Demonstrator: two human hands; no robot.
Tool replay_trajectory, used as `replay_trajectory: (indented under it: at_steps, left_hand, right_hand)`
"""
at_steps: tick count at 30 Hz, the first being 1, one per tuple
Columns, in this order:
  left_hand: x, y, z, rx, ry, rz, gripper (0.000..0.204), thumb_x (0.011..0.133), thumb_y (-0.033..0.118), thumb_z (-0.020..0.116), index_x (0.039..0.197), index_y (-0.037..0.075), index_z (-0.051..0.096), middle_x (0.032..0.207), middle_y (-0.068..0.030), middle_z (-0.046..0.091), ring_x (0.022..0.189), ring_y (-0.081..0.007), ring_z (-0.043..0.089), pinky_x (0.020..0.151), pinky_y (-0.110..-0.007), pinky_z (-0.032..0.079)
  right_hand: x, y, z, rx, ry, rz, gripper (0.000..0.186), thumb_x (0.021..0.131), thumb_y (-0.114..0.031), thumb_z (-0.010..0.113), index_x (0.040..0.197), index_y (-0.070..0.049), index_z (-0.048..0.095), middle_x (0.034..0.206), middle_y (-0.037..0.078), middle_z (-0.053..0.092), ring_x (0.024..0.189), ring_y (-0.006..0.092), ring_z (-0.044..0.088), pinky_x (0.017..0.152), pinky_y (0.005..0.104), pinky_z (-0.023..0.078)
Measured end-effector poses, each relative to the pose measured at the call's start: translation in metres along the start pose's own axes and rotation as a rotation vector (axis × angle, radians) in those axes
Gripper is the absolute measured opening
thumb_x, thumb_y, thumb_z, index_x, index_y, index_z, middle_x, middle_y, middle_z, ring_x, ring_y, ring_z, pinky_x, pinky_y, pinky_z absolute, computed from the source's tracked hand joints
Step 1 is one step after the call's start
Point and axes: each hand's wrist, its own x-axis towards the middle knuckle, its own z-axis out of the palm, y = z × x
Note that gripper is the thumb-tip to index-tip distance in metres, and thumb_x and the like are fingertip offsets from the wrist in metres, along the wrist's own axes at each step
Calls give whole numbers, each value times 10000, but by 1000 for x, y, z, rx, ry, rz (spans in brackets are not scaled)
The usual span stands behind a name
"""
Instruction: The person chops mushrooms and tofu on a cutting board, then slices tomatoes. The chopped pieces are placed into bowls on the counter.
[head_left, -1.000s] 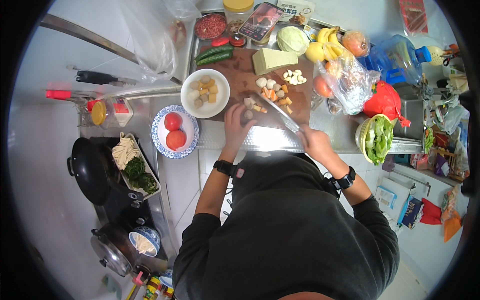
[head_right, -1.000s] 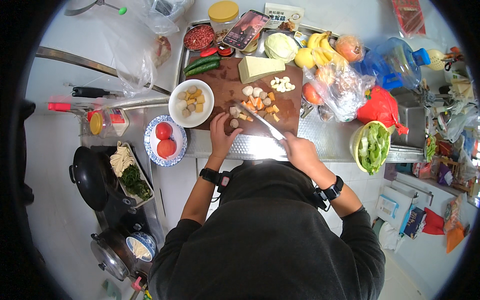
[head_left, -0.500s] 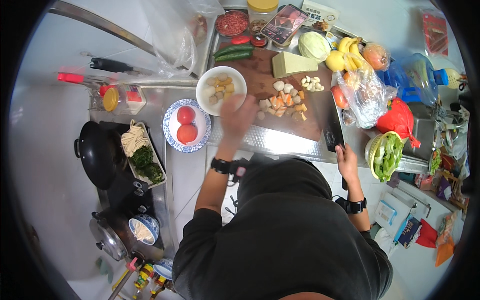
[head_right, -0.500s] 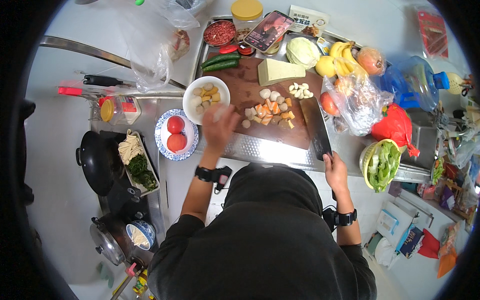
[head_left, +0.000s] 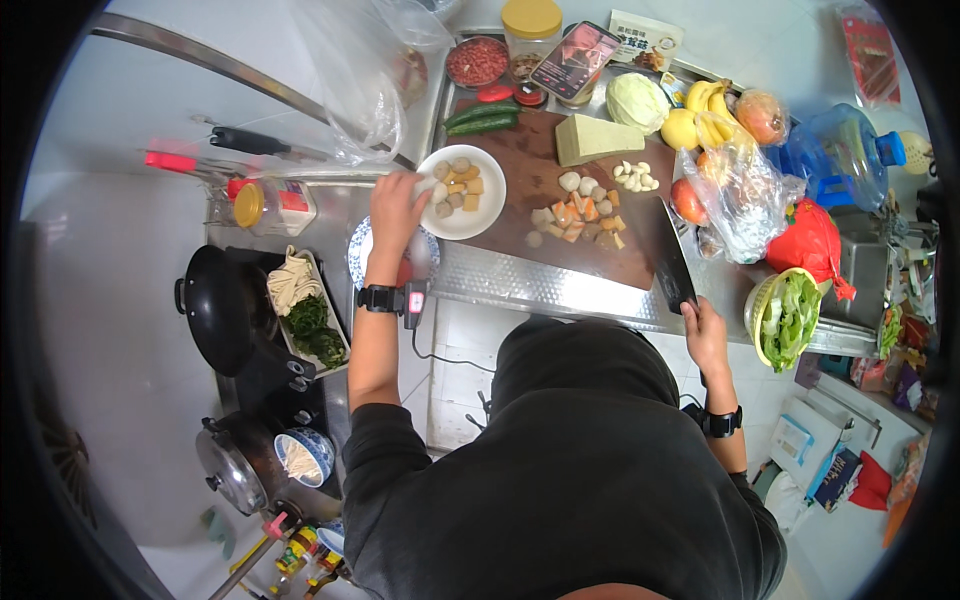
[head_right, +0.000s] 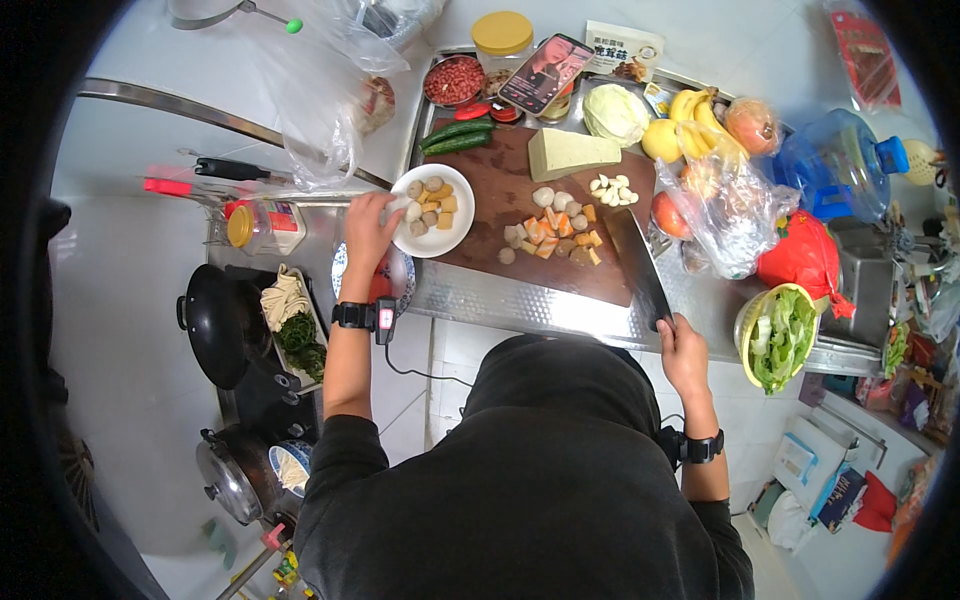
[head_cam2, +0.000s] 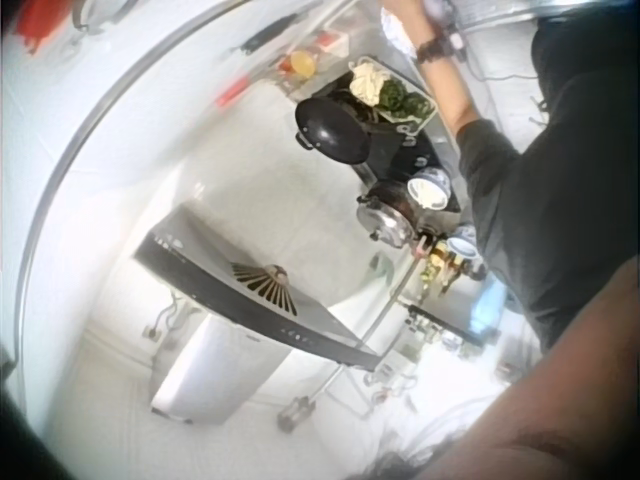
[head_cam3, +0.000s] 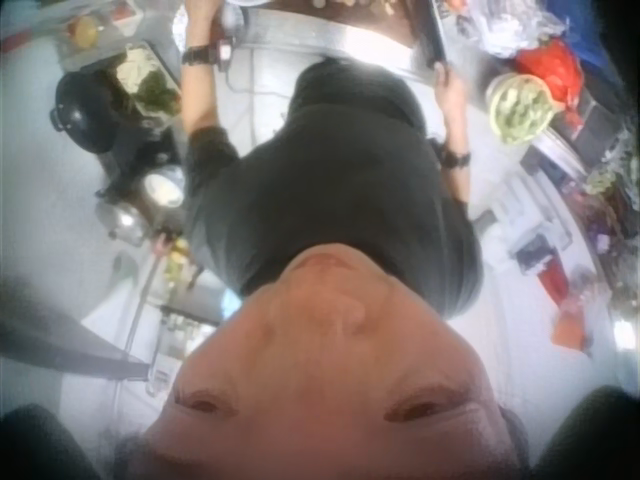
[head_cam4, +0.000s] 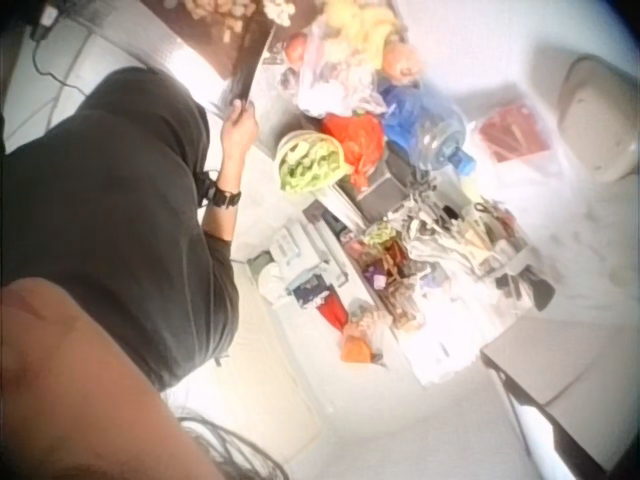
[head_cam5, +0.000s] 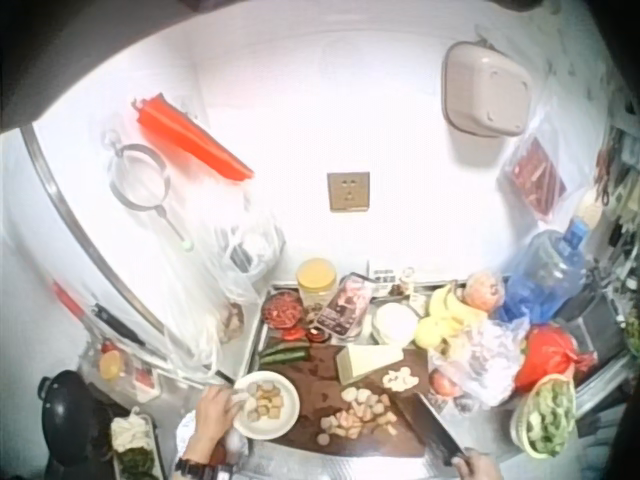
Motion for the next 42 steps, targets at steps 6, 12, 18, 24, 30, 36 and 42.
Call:
replay_trajectory:
  at_steps: [6,12,18,24,30,36,42]
  left_hand:
    - [-9,18,19,279,-96,-72,317,690,286,777,946,114,700,984,-63,576,968,-262,527,811,-398,412]
    - [-5,29,31,339,-138,-186,334,700,256,764,978,90,679,987,-74,568,967,-268,523,827,-407,404]
    - [-9,43,14,42,11,-126,371,702,182,764,1040,77,654,898,-117,646,891,-294,588,775,-430,449]
    - [-45,102,-1,-1091,153,-362,504,806,-117,641,1290,-33,527,1218,-101,593,1096,-160,574,900,-257,481]
    - [-95,134,23,-1029,85,-419,380,756,-72,715,1112,27,625,1082,-84,618,1022,-206,605,880,-316,517]
    - [-104,128,75,-485,72,2,326,716,2,732,1024,69,650,1051,-121,623,988,-319,597,842,-381,503]
    - [-102,120,120,-437,58,199,305,769,28,707,1067,82,673,1096,-144,600,1019,-326,599,818,-381,523]
  right_hand:
    - [-4,6,2,21,43,9,290,947,-254,573,991,33,581,818,259,636,768,443,616,630,463,475]
    - [0,1,0,-14,25,-14,297,943,-262,578,1005,29,581,852,248,649,793,437,624,640,458,488]
    - [3,-11,0,24,50,-107,243,938,-250,584,984,-12,589,799,231,641,747,430,616,616,473,476]
    - [22,-43,8,-127,-251,-422,187,914,-229,576,967,-50,586,750,199,639,719,415,615,614,493,478]
    - [46,-80,42,-204,-388,-525,222,938,-258,525,960,-43,576,767,204,646,752,415,620,648,516,479]
    - [56,-83,55,-217,-320,-407,242,950,-284,499,961,-55,578,763,205,645,758,416,622,663,521,478]
    - [55,-83,51,-220,-277,-355,248,956,-297,493,955,-62,572,758,205,643,746,418,621,656,527,476]
